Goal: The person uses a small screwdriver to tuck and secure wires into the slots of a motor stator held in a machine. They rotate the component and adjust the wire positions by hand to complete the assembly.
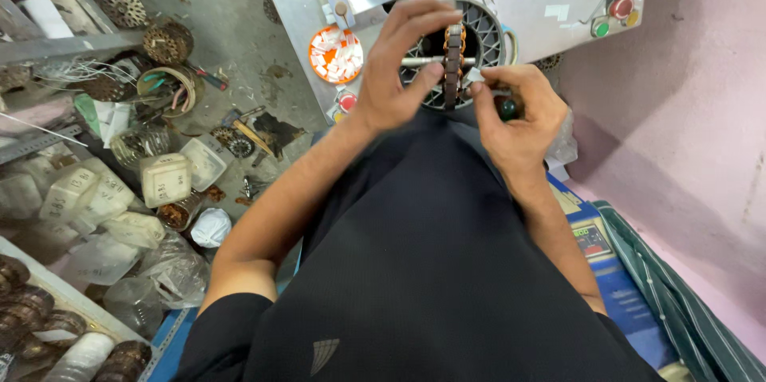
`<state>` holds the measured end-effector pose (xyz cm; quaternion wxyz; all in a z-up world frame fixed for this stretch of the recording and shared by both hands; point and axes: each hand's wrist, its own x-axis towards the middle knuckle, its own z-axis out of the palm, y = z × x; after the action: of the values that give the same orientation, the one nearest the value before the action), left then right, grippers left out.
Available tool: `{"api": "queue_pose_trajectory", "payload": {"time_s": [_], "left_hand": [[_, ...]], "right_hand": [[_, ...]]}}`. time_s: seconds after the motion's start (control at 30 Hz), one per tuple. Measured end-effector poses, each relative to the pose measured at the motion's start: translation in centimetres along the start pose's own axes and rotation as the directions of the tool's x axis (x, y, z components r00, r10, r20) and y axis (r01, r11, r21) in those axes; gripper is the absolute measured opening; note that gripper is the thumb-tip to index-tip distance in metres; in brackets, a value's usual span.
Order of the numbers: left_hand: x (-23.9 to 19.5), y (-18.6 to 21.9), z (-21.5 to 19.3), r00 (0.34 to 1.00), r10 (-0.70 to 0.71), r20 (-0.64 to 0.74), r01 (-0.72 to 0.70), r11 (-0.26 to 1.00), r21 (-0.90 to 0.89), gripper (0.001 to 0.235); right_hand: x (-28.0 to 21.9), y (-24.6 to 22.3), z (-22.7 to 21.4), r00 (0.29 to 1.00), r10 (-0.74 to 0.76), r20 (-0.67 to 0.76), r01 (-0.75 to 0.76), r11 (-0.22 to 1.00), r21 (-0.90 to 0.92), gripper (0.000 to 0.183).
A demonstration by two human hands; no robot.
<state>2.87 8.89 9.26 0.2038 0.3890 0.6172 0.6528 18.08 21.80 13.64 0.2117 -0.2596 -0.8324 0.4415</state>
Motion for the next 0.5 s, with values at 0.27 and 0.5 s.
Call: {"api": "queue_pose_trajectory", "payload": {"time_s": [0.27,0.5], "left_hand": [[1.7,-3.9,-2.0,0.927,0.118,0.355,-0.037,0.973,-0.227,0.043],[1.8,-4.4,-1.8,0.943,0.07,0.326,0.003,0.976,-0.218,0.043]], "right_hand": [[-0.1,0.7,0.8,0.984,-0.177,-0.015,0.174,0.976,-0.132,0.022],[0.0,1.5,1.3,0.947,-0.322,-0.017,0.312,0.928,-0.203,0.026]]}}
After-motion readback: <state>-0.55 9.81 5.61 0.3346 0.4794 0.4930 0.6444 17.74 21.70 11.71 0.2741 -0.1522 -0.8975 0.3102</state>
